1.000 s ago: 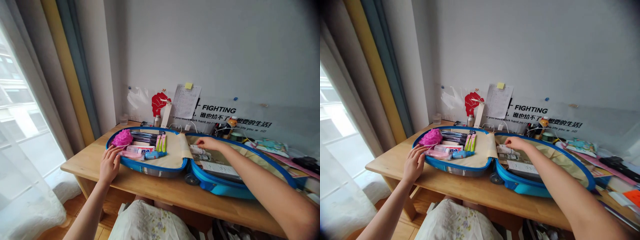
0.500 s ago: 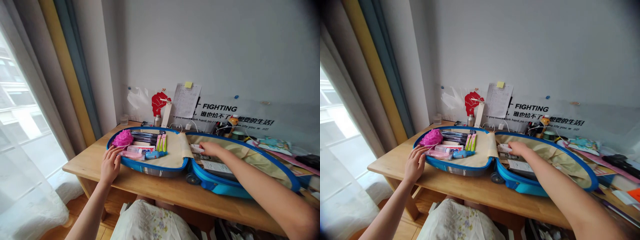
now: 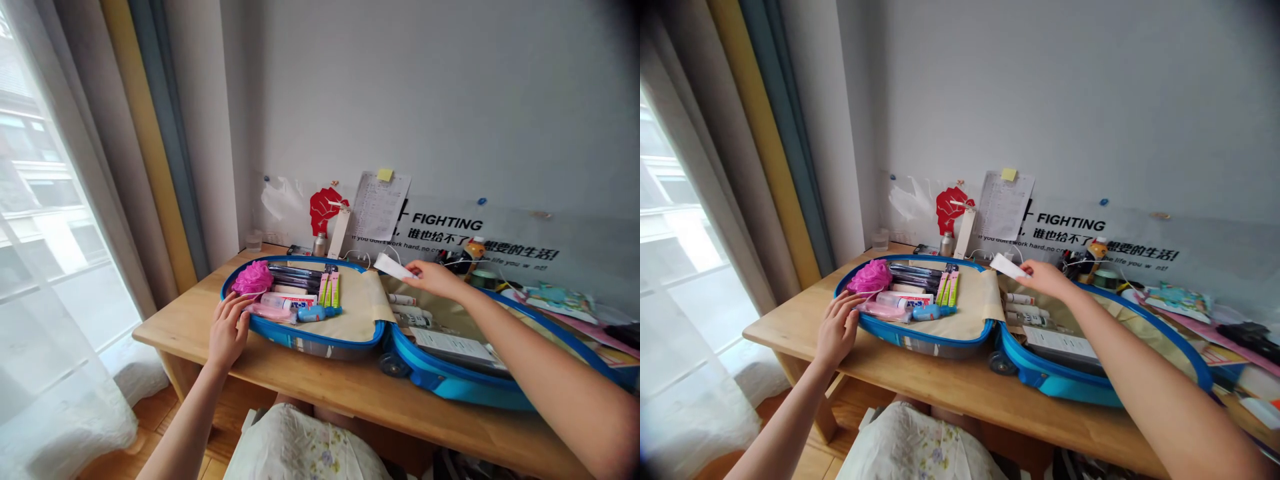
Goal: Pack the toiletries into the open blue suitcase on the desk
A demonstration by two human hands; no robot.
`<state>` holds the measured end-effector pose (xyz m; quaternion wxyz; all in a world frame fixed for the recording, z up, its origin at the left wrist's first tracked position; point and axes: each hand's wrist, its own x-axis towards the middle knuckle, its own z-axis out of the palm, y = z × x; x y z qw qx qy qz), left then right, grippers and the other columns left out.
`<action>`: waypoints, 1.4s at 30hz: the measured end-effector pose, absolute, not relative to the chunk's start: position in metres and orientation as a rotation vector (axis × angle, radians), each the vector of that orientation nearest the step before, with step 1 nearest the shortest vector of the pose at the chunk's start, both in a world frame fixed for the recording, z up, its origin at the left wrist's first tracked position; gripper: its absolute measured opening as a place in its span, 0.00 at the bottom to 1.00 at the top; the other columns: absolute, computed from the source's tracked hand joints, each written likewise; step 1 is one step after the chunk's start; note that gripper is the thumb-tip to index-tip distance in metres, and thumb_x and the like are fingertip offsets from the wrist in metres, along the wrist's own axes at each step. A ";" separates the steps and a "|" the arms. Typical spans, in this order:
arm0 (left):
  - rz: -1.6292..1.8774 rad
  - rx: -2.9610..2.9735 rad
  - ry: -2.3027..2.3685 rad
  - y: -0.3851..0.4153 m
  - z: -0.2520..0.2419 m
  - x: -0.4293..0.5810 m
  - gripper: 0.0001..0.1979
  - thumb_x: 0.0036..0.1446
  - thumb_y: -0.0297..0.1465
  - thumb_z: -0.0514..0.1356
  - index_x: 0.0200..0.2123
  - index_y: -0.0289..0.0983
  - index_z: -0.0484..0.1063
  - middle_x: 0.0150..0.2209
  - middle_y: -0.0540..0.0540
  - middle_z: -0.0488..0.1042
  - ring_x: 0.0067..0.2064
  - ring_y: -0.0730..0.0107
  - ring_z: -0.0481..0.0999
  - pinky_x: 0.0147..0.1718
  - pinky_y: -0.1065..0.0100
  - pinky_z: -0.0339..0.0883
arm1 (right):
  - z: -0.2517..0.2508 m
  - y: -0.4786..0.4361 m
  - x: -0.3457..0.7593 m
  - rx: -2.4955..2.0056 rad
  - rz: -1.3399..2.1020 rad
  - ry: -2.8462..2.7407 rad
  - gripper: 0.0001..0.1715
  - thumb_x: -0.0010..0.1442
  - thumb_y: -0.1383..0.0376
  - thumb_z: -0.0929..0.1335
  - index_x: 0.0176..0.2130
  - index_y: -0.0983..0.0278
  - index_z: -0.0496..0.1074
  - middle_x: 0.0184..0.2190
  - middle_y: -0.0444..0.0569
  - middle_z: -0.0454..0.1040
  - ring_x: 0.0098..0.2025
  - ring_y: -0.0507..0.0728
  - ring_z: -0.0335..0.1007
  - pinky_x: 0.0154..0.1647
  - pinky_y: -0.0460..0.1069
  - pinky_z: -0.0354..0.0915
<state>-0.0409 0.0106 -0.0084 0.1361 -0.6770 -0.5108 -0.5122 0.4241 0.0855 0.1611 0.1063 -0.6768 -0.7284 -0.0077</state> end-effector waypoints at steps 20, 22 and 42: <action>-1.522 -1.973 -1.495 0.010 -0.009 -0.041 0.16 0.67 0.36 0.48 0.48 0.41 0.74 0.51 0.44 0.75 0.61 0.56 0.65 0.61 0.50 0.58 | 0.102 0.140 0.190 -1.680 0.183 -2.547 0.17 0.56 0.62 0.70 0.46 0.62 0.78 0.43 0.50 0.81 0.45 0.59 0.76 0.40 0.47 0.66; -1.521 -1.970 -1.484 0.010 -0.009 -0.041 0.16 0.67 0.36 0.48 0.48 0.40 0.73 0.51 0.44 0.75 0.61 0.57 0.65 0.61 0.50 0.58 | 0.102 0.140 0.190 -1.665 0.188 -2.564 0.14 0.57 0.64 0.69 0.44 0.62 0.79 0.44 0.50 0.81 0.45 0.59 0.76 0.42 0.47 0.66; -1.505 -1.972 -1.467 0.010 -0.008 -0.041 0.16 0.67 0.35 0.48 0.47 0.40 0.73 0.50 0.44 0.76 0.61 0.57 0.65 0.61 0.51 0.59 | 0.166 0.150 0.348 -1.968 -0.058 -2.278 0.23 0.64 0.56 0.60 0.35 0.65 0.79 0.31 0.52 0.80 0.33 0.55 0.75 0.32 0.47 0.63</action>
